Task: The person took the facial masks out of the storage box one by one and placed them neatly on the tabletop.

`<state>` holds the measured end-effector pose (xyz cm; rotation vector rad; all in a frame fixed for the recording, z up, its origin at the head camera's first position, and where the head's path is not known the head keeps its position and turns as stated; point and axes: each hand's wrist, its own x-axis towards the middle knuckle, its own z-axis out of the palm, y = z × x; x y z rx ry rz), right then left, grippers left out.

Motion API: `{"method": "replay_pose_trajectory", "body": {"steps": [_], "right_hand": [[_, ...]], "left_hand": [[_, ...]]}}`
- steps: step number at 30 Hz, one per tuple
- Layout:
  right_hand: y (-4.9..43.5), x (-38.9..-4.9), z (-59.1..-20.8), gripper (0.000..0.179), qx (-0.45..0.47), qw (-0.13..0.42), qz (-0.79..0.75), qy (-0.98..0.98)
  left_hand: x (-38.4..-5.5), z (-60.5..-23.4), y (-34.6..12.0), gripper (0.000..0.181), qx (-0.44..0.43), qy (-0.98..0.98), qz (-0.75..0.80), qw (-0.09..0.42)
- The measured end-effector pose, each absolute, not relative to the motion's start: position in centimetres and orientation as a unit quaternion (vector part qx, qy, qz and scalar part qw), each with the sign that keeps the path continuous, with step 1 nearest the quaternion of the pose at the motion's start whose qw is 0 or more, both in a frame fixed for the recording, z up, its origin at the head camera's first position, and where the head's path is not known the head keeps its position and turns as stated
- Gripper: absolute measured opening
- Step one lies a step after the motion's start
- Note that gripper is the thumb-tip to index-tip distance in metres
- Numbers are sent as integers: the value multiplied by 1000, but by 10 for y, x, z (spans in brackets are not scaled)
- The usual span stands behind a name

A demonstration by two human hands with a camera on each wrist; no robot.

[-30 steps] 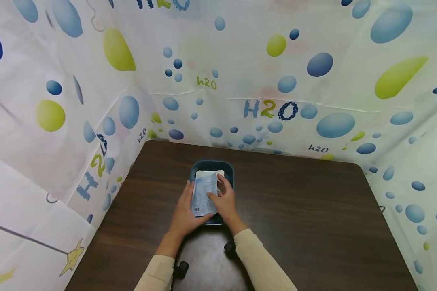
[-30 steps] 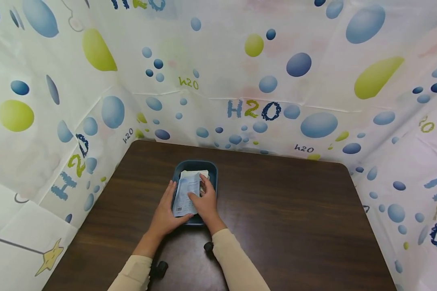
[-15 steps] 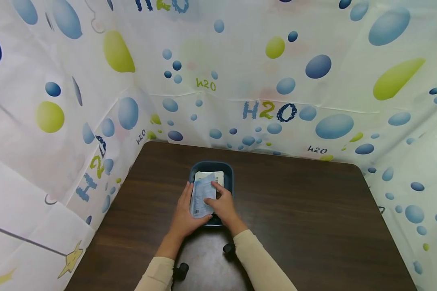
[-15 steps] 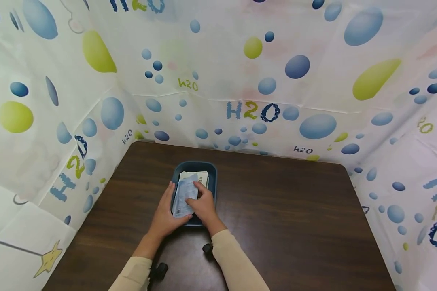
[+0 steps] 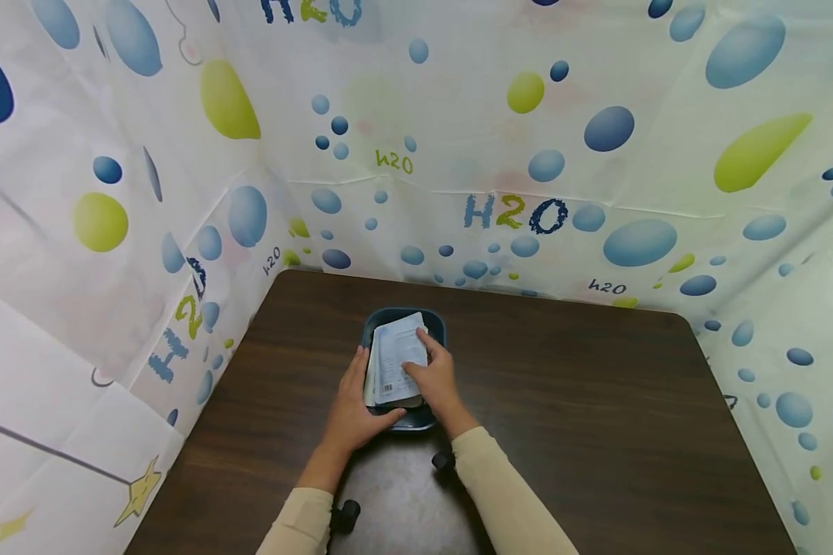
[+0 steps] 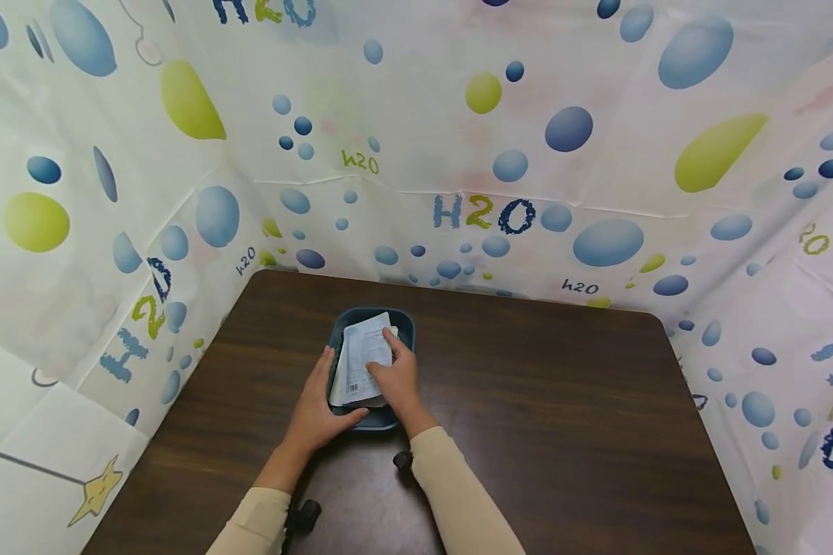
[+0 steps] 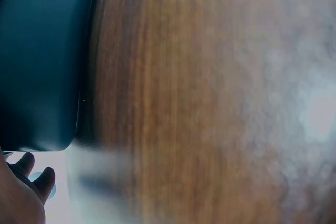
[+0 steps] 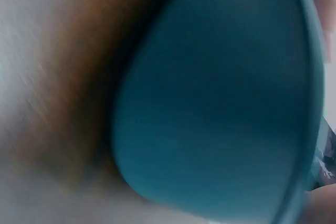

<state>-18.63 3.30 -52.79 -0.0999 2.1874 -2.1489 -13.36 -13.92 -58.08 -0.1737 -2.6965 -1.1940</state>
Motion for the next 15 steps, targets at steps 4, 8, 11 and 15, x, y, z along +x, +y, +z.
{"method": "replay_pose_trajectory", "body": {"steps": [4, 8, 11, 15], "right_hand": [[44, -196, -516, 71, -27, 25, -705, 708], [57, -209, -510, 71, -21, 7, -704, 710], [69, -218, -503, 72, -18, -7, -708, 706], [85, -229, -495, 72, -3, -22, -715, 699]], "left_hand": [[-134, -581, -140, 123, -56, -908, -405, 89], [-134, -582, -140, 124, -58, -908, -406, 90], [-134, -582, -140, 124, -59, -907, -406, 91], [-134, -582, -140, 123, -59, -909, -401, 91]]}}
